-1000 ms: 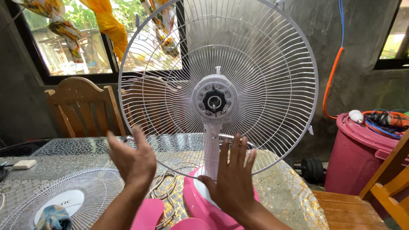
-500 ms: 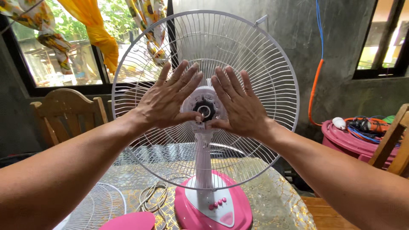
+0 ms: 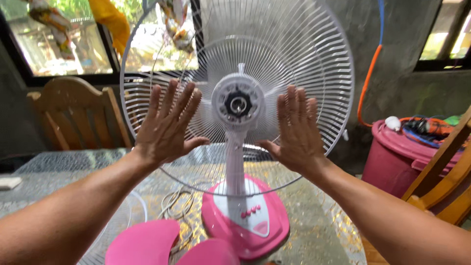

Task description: The person reassembles a pink electric fan by attaching the fan blades to the motor hub, securing them with a central cap, and then fitting the front protective grille over the blades.

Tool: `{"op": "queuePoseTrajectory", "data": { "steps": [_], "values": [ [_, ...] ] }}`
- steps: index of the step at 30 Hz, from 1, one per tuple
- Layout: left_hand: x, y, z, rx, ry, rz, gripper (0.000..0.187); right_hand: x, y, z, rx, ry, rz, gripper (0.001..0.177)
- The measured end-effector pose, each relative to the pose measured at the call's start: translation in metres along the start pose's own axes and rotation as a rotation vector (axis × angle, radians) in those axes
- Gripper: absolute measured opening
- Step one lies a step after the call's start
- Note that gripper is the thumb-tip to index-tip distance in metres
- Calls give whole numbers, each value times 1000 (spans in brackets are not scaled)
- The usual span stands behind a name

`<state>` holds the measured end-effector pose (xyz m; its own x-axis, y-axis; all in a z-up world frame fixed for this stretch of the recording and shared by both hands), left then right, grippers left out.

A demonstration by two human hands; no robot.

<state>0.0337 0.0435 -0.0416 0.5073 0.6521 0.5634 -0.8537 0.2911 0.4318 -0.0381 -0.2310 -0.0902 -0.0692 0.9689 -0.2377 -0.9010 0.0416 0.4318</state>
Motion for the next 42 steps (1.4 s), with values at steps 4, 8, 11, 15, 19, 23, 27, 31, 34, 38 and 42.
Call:
{"op": "queuePoseTrajectory", "data": {
  "steps": [4, 8, 11, 15, 19, 23, 27, 31, 34, 38, 42],
  "values": [
    [4, -1, -20, 123, 247, -6, 131, 0, -3, -25, 173, -138, -10, 123],
    [0, 4, -34, 173, 330, 2, 131, 6, -5, -45, 355, -184, -188, 124],
    [-12, 0, -49, 351, 304, 212, 130, 11, -5, -60, 422, -210, -223, 124],
    [-30, 4, -72, 370, 298, 94, 120, 37, 14, -68, 162, -141, 36, 118],
    [-73, 14, -110, 300, 106, -258, 98, 79, 31, -93, 169, 3, 128, 87],
    [-107, 14, -154, 423, -15, -531, 79, 126, 50, -115, 141, 182, 386, 38],
    [-122, 21, -185, 381, -73, -684, 84, 156, 51, -120, 165, 140, 632, 29],
    [-126, -8, -244, 1004, 267, -688, 77, 172, 39, -115, 246, 16, 754, 19],
    [-132, -21, -277, 1137, 409, -603, 42, 179, 34, -109, 263, -49, 782, 16],
    [-141, -37, -302, 1130, 489, -594, 21, 191, 34, -103, 255, -2, 742, 25],
    [-151, -40, -302, 1081, 478, -582, 16, 201, 33, -105, 287, 19, 778, 26]
  ]
}}
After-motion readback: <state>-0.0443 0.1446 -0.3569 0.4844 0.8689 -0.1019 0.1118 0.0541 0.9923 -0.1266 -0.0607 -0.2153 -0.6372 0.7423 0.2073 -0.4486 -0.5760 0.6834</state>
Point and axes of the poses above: each hand's wrist, its own z-axis towards the middle knuckle, its own y-axis out of the back of the hand, x = y × z, the point moved 6 cm from there along z, towards the middle knuckle, and after that the axes turned 7 degrees about -x, right-handed, at the moved point
